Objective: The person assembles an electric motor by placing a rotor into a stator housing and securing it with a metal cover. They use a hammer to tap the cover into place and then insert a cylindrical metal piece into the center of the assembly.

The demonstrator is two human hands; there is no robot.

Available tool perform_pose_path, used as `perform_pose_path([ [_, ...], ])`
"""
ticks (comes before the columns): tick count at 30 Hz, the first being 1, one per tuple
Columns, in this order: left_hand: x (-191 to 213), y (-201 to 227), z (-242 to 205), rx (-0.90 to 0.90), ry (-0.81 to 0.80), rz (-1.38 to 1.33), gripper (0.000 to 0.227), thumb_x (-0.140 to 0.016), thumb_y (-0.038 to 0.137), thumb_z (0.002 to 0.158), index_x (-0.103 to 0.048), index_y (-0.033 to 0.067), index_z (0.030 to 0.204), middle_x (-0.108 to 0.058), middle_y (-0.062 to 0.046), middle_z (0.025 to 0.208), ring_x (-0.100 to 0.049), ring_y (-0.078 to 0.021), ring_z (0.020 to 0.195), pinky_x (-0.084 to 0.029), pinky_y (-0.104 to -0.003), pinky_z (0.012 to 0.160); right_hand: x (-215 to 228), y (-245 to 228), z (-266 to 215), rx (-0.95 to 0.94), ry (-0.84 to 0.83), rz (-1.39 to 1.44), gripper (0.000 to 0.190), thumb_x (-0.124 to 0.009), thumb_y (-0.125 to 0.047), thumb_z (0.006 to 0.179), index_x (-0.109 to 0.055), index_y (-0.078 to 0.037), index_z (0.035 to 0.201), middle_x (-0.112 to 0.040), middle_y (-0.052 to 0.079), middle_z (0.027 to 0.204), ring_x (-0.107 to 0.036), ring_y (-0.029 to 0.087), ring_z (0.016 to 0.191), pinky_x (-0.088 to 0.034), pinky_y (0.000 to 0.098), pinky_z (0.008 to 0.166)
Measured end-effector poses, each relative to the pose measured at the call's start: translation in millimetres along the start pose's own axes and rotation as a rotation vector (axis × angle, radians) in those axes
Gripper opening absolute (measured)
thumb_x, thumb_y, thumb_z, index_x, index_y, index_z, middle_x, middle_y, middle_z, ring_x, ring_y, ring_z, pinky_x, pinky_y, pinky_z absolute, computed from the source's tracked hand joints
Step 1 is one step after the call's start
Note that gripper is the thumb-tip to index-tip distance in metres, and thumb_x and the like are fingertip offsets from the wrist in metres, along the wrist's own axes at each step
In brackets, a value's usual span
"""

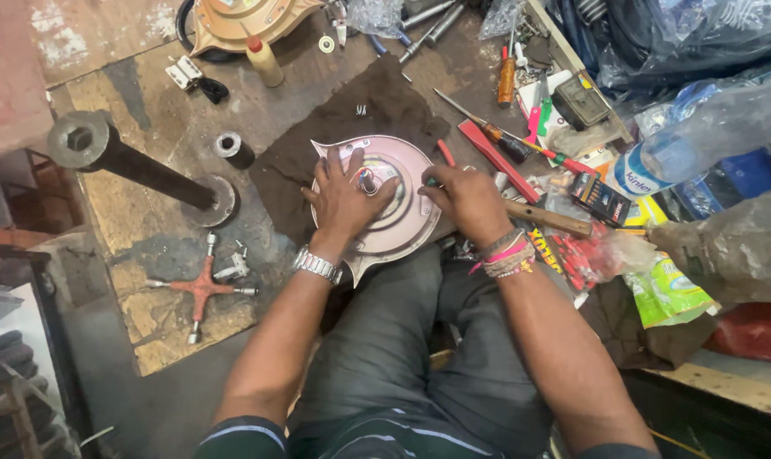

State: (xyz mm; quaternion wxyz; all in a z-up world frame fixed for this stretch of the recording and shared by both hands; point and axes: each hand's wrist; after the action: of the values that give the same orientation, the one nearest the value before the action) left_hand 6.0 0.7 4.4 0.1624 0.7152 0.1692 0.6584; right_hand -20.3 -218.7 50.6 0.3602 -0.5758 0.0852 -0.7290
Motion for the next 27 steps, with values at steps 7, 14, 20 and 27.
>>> perform_pose_path([
  [7,3,0,-2,-0.012,0.006,-0.031,0.097,-0.06,0.08,0.077,-0.046,0.0202,0.152,-0.024,-0.018,0.164,-0.022,-0.0471,0.148,-0.015,-0.084,0.105,-2,3,2,-0.179,-0.126,0.051,0.023,-0.078,-0.025,0.087,-0.074,-0.01,0.104,-0.072,0.017,0.085,-0.071,0.035,0.081,-0.053,0.0468,0.074],
  [14,10,3,-4,0.007,-0.034,-0.02,0.098,-0.054,0.083,0.079,-0.047,0.0184,0.152,-0.023,-0.02,0.166,-0.02,-0.0475,0.151,-0.008,-0.086,0.107,1,9,0,-0.154,-0.164,0.078,0.045,-0.08,-0.022,0.08,-0.07,-0.01,0.123,-0.073,0.015,0.11,-0.067,0.034,0.1,-0.051,0.0454,0.09],
  [20,20,5,-5,-0.024,-0.031,-0.01,0.105,-0.058,0.084,0.077,-0.04,0.0165,0.155,-0.022,-0.022,0.166,-0.02,-0.0472,0.151,-0.008,-0.085,0.108,9,6,1,-0.052,-0.149,0.122,0.067,-0.085,-0.029,0.076,-0.062,-0.005,0.134,-0.069,0.017,0.125,-0.062,0.037,0.115,-0.047,0.0452,0.099],
  [27,38,-39,-15,-0.23,0.079,-0.104,0.117,-0.085,0.063,0.064,-0.034,0.0114,0.155,-0.021,-0.027,0.162,-0.021,-0.0477,0.149,-0.018,-0.074,0.109,12,19,-2,-0.182,0.014,0.108,0.064,-0.083,-0.029,0.084,-0.06,-0.006,0.139,-0.068,0.019,0.12,-0.067,0.035,0.1,-0.054,0.045,0.086],
])
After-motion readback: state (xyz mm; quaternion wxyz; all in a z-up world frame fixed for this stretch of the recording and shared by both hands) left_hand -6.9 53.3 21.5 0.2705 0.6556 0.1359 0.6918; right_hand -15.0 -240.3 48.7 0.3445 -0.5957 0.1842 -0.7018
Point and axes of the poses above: each hand's wrist, its own z-axis towards the middle knuckle, its own x-axis out of the back of the hand, y = z × x
